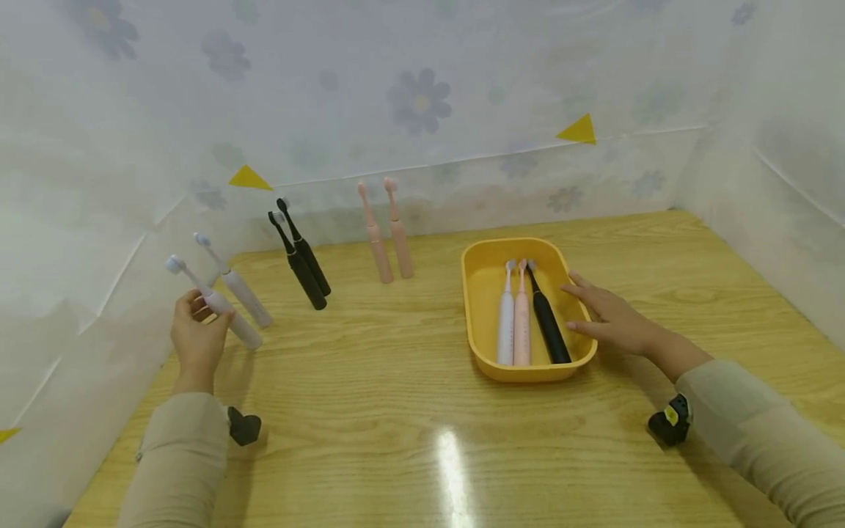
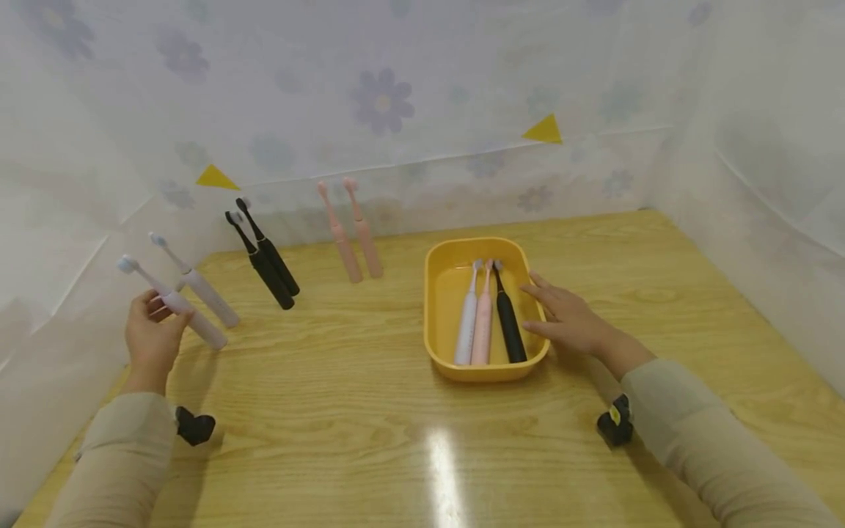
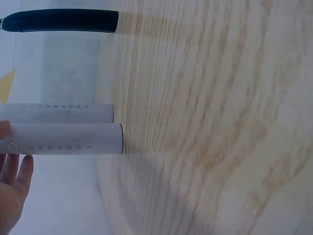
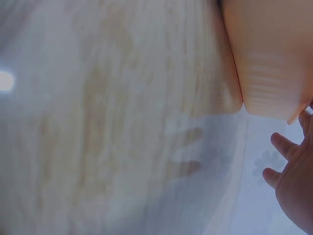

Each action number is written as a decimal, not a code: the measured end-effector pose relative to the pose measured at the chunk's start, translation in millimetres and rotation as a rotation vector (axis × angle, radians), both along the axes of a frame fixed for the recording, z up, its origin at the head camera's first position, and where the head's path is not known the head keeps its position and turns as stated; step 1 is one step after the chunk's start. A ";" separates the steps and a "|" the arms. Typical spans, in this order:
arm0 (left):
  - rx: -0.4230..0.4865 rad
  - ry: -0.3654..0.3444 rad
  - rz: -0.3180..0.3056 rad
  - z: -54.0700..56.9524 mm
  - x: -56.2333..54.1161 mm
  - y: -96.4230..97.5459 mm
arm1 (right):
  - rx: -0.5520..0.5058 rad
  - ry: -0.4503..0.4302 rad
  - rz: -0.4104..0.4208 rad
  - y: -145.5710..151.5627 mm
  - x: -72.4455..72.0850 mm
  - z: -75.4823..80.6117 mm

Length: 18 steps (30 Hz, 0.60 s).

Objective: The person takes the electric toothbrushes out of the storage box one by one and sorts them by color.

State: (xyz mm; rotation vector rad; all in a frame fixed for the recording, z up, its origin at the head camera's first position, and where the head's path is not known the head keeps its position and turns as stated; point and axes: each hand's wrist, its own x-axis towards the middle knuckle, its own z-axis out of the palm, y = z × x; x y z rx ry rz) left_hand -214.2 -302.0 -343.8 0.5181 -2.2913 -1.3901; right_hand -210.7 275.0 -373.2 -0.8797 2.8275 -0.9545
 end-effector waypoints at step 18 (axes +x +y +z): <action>0.065 0.209 0.147 -3.0 12.3 13.6 | 0.019 -0.053 -0.006 3.2 -4.2 -3.1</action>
